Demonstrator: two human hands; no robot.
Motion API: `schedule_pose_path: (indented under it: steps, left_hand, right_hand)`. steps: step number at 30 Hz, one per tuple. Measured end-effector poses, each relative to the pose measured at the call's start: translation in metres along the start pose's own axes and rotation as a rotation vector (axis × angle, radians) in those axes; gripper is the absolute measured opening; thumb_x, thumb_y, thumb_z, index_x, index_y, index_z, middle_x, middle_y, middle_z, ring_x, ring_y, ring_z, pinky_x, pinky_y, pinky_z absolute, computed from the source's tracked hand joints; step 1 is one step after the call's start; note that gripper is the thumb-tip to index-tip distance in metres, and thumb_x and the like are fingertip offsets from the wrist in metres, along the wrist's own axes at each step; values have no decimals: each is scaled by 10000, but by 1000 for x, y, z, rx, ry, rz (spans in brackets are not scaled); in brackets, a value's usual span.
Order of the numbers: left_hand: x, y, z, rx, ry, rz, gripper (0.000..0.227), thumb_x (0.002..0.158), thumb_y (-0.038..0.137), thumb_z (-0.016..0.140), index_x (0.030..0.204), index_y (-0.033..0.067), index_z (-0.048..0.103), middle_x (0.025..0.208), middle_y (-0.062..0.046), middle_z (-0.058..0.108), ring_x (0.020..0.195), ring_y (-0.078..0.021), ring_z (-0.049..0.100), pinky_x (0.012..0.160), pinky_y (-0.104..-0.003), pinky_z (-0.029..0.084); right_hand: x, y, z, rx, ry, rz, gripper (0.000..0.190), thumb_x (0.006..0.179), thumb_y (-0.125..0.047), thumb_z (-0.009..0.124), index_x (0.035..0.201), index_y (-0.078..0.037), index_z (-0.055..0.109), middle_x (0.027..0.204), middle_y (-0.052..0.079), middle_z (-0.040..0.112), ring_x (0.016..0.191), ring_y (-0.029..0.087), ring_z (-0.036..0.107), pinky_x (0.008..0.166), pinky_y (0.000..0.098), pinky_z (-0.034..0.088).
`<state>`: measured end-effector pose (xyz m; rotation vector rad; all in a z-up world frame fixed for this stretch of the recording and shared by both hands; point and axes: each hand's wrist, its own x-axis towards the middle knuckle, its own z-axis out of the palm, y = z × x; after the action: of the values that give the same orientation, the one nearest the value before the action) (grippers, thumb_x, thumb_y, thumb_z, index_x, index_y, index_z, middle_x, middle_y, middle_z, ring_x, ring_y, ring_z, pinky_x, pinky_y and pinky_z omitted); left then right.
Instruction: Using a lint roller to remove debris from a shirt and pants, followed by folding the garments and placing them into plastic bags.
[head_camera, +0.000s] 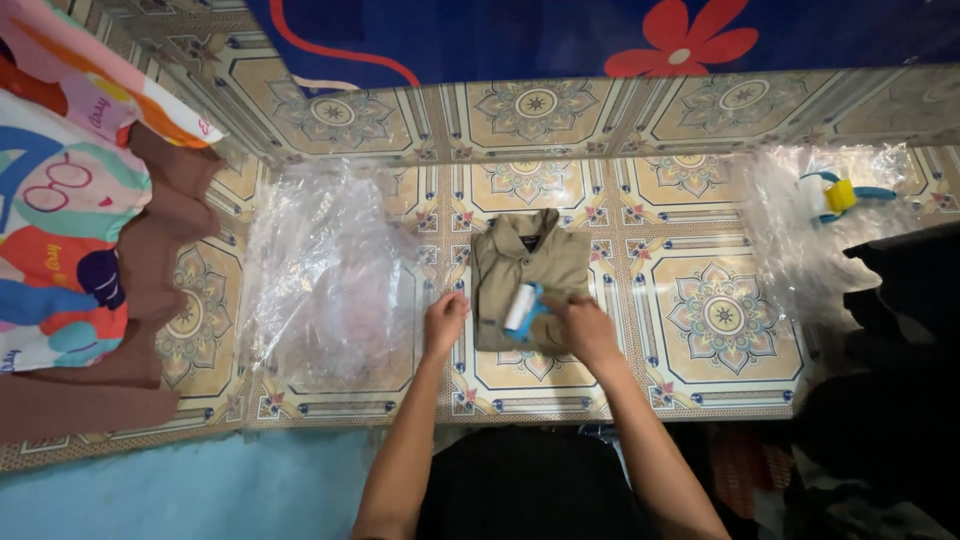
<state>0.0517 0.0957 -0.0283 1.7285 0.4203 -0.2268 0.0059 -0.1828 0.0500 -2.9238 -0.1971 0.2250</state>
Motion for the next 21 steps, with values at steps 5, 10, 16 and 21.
schedule_pose_path:
  steps: [5, 10, 16, 21]
  left_hand:
    - [57, -19, 36, 221, -72, -66, 565, 1029, 472, 521, 1378, 41, 624, 1287, -178, 683, 1191, -294, 664, 959, -421, 560]
    - [74, 5, 50, 384, -28, -134, 659, 913, 718, 554, 1143, 134, 756, 980, -81, 763, 1018, -283, 727, 902, -426, 537]
    - [118, -9, 63, 355, 39, -163, 376, 973, 479, 656, 1247, 227, 709, 1240, -19, 707, 1221, -257, 644, 1013, -423, 489]
    - [79, 39, 37, 555, 118, 179, 374, 979, 440, 546, 955, 134, 760, 940, -129, 747, 1020, -398, 698, 938, -520, 540]
  right_hand:
    - [-5, -39, -37, 191, -41, -47, 555, 871, -121, 552, 1328, -416, 663, 1166, 143, 687, 1070, 411, 697, 866, 533, 612]
    - [-17, -9, -42, 137, 36, 15, 478, 894, -175, 581, 1265, -453, 695, 1126, 63, 662, 1090, 336, 660, 899, 470, 594]
    - [-27, 23, -41, 216, -86, 145, 767, 682, -151, 874, 1353, -449, 652, 1156, 65, 674, 1164, 328, 638, 997, 471, 538]
    - [-29, 21, -66, 287, 1, 80, 411, 953, -67, 604, 1247, -318, 743, 1077, 116, 705, 1045, 351, 673, 903, 433, 577]
